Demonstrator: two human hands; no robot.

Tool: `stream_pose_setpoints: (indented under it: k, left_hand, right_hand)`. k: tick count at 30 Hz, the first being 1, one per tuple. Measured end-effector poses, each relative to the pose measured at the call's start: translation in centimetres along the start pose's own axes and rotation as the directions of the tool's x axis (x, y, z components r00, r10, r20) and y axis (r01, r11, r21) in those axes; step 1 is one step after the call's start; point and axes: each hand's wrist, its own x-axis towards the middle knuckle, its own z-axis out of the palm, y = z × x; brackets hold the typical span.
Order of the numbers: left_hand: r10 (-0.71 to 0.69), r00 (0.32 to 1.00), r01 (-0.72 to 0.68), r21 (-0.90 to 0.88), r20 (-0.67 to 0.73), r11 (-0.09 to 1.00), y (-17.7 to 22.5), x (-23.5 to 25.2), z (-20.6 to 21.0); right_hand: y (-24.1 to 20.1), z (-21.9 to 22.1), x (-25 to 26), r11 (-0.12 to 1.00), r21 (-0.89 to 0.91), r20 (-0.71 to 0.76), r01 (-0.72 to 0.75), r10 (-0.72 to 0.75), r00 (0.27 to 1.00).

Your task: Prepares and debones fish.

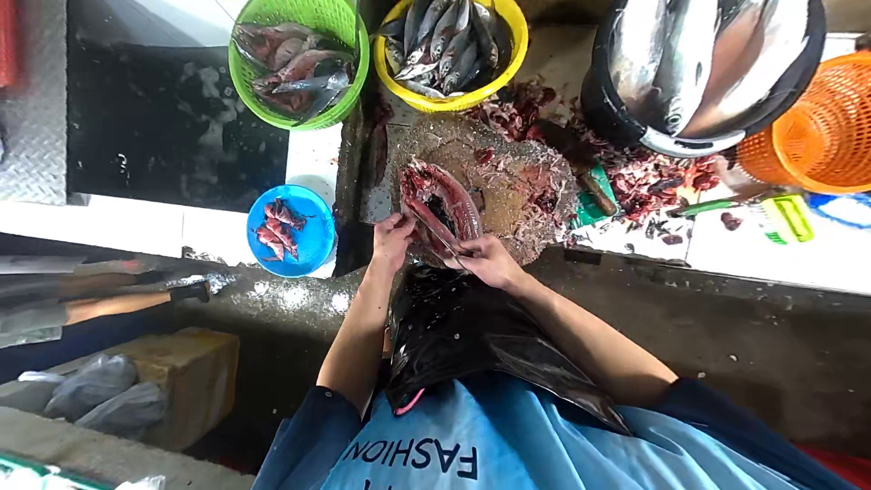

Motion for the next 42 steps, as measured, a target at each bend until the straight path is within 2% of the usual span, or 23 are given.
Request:
stream_pose_setpoints:
  k: [3,6,9,11,13,16,22,27,34,36,38,42]
  left_hand:
    - [0.009,1.0,-0.009,-0.028,-0.018,1.0,-0.3,0.1,-0.1]
    - [0.0,0.997,-0.003,-0.041,-0.072,0.999,-0.2,0.1,0.0]
    - [-0.003,0.995,0.001,-0.023,-0.101,1.0,-0.4,0.4,-0.1]
    - [0.004,0.996,-0.006,-0.025,-0.094,1.0,-0.5,0.5,0.0]
    - [0.015,0.997,-0.017,-0.037,-0.072,0.999,-0.6,0.6,0.0]
    - [0.037,0.999,-0.038,-0.031,-0.039,0.999,-0.6,0.6,0.2]
    - [0.067,0.996,-0.07,-0.04,-0.062,0.997,-0.6,0.6,0.4]
    - [0.066,0.993,-0.072,-0.052,-0.101,0.996,-0.8,0.5,0.8]
    - [0.024,0.986,-0.042,-0.108,-0.167,0.993,-0.7,0.7,1.0]
    - [0.031,0.987,-0.05,-0.111,-0.16,0.993,-0.6,0.7,0.9]
    - [0.05,0.989,-0.066,-0.116,-0.137,0.991,-0.7,0.6,0.9]
    - [0.073,0.992,-0.078,-0.049,-0.101,0.996,-0.7,0.4,1.0]
  right_hand:
    - [0.2,0.5,1.0,1.0,-0.014,0.028,0.008,-0.008,1.0]
    - [0.2,0.6,1.0,0.988,-0.152,0.076,-0.019,0.03,0.997]
    - [0.3,0.7,0.1,0.981,-0.189,0.081,-0.035,0.052,0.995]
    - [0.7,0.7,-0.4,0.988,-0.152,0.051,-0.018,0.026,0.998]
    - [0.9,0.9,-0.5,0.999,-0.034,0.005,-0.009,0.009,1.0]
    - [0.7,1.0,0.2,0.997,0.069,0.003,-0.028,0.028,1.0]
    - [0.2,0.5,0.2,0.988,-0.148,0.044,-0.03,0.037,0.998]
    - [0.7,0.8,-0.8,0.984,-0.174,0.024,-0.035,0.04,0.999]
    - [1.5,0.1,-1.6,0.969,-0.247,0.087,-0.008,0.03,0.996]
    - [1.6,-0.2,-1.9,0.974,-0.225,0.065,0.027,-0.012,0.998]
    - [1.6,-0.2,-1.8,0.991,-0.128,-0.001,0.048,-0.049,0.999]
    - [1.0,-0.1,0.0,0.999,-0.03,-0.022,0.013,-0.013,1.0]
